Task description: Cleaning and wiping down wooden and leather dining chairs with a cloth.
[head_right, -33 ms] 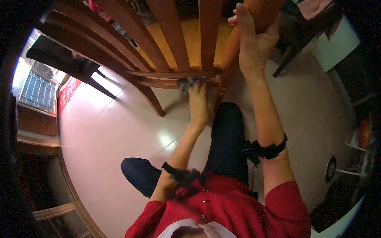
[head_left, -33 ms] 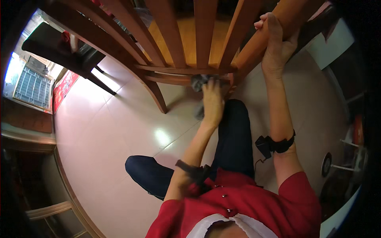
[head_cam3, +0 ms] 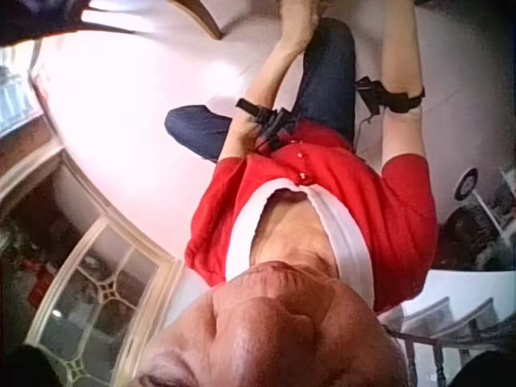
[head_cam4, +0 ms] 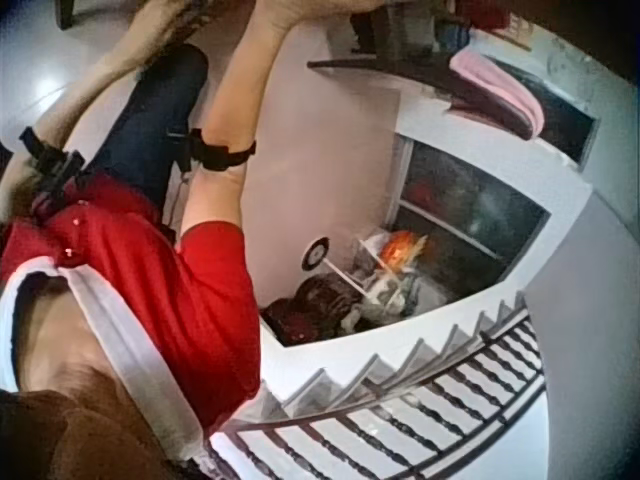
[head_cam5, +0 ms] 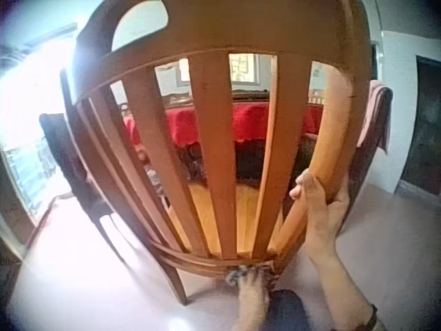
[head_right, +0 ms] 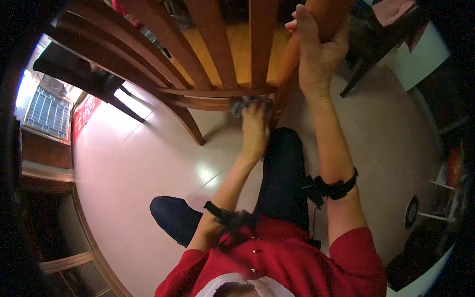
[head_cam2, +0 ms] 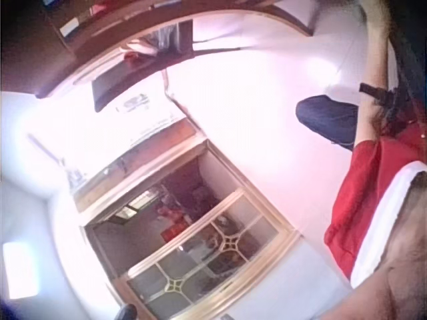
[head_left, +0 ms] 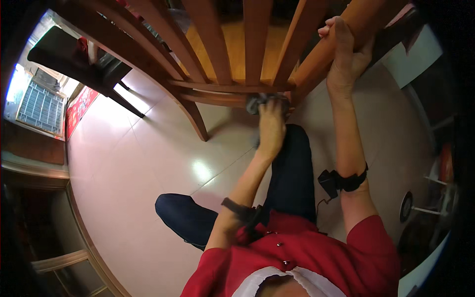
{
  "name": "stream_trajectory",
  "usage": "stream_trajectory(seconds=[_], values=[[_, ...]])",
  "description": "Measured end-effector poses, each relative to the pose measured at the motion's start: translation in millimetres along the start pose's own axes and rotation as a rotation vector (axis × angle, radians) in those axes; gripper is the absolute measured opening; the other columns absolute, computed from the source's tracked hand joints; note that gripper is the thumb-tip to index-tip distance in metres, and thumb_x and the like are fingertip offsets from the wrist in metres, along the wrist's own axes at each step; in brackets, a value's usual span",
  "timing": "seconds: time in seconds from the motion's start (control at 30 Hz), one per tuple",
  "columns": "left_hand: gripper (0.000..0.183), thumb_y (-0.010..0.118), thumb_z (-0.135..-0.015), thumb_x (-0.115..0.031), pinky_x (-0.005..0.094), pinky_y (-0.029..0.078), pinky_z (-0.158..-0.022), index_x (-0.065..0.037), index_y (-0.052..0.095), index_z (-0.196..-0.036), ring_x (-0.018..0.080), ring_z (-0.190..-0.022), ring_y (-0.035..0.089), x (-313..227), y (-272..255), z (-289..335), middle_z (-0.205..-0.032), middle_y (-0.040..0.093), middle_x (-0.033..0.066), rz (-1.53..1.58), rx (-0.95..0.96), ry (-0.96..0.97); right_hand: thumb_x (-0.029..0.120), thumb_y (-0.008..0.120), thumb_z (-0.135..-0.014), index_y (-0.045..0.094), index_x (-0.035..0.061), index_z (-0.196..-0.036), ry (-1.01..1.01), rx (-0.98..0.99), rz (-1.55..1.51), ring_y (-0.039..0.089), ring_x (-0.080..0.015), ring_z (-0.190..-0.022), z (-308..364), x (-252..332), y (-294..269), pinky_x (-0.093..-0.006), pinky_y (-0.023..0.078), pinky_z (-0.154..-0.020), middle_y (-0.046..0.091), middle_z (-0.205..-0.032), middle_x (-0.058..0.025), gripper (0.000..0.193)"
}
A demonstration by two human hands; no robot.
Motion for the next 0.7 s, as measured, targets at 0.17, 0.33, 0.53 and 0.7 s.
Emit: stream_trajectory(seconds=[0.17,0.33,0.53,0.7], values=[[0.052,0.057,-0.072,0.003,0.0395,0.047,-0.081,0.001,0.048,-0.123,0.0337,-0.094,0.048,-2.0,9.5,-1.0,-0.12,0.048,0.0129,0.005,0.01,-0.022,0.015,0.069,-0.082,0.048,-0.0004,-0.102,-0.025,-0.017,0.009,0.06,-0.0159,-0.066,1.6,-8.1,-7.8,-0.0296,0.051,-0.067,0.061,-0.081,-0.0099,0.033],[0.053,0.059,-0.072,-0.008,0.0333,0.047,-0.065,-0.005,0.049,-0.125,0.0263,-0.096,0.048,2.2,33.7,0.3,-0.128,0.043,0.0086,-0.313,0.125,0.108,0.022,0.071,-0.082,0.047,0.004,-0.107,-0.019,0.041,0.045,0.064,-0.0153,-0.072,-1.7,-8.5,-13.5,-0.0288,0.054,-0.071,0.065,-0.083,-0.0083,0.04],[0.046,0.058,-0.076,-0.011,0.0351,0.051,-0.062,-0.004,0.052,-0.121,0.0274,-0.096,0.048,16.7,51.0,-19.6,-0.122,0.044,0.0089,-0.427,0.145,-0.077,0.02,0.07,-0.082,0.042,0.002,-0.114,0.028,0.04,0.001,0.059,-0.0162,-0.071,3.7,-10.8,-0.7,-0.0301,0.052,-0.071,0.061,-0.084,-0.0095,0.046],[0.044,0.058,-0.075,-0.007,0.0342,0.053,-0.062,-0.001,0.053,-0.119,0.0308,-0.096,0.049,9.8,41.9,-18.5,-0.118,0.047,0.0103,-0.165,0.149,-0.029,0.021,0.07,-0.083,0.042,0.0029,-0.11,0.025,0.041,0.046,0.062,-0.0165,-0.072,-2.2,-13.2,-11.4,-0.0323,0.053,-0.074,0.062,-0.084,-0.0093,0.042]])
Point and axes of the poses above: each hand's wrist, its own z-axis away from the middle knuckle, its own y-axis out of the palm, x = y × z, the point moved 10 cm from there along -z, towards the middle knuckle
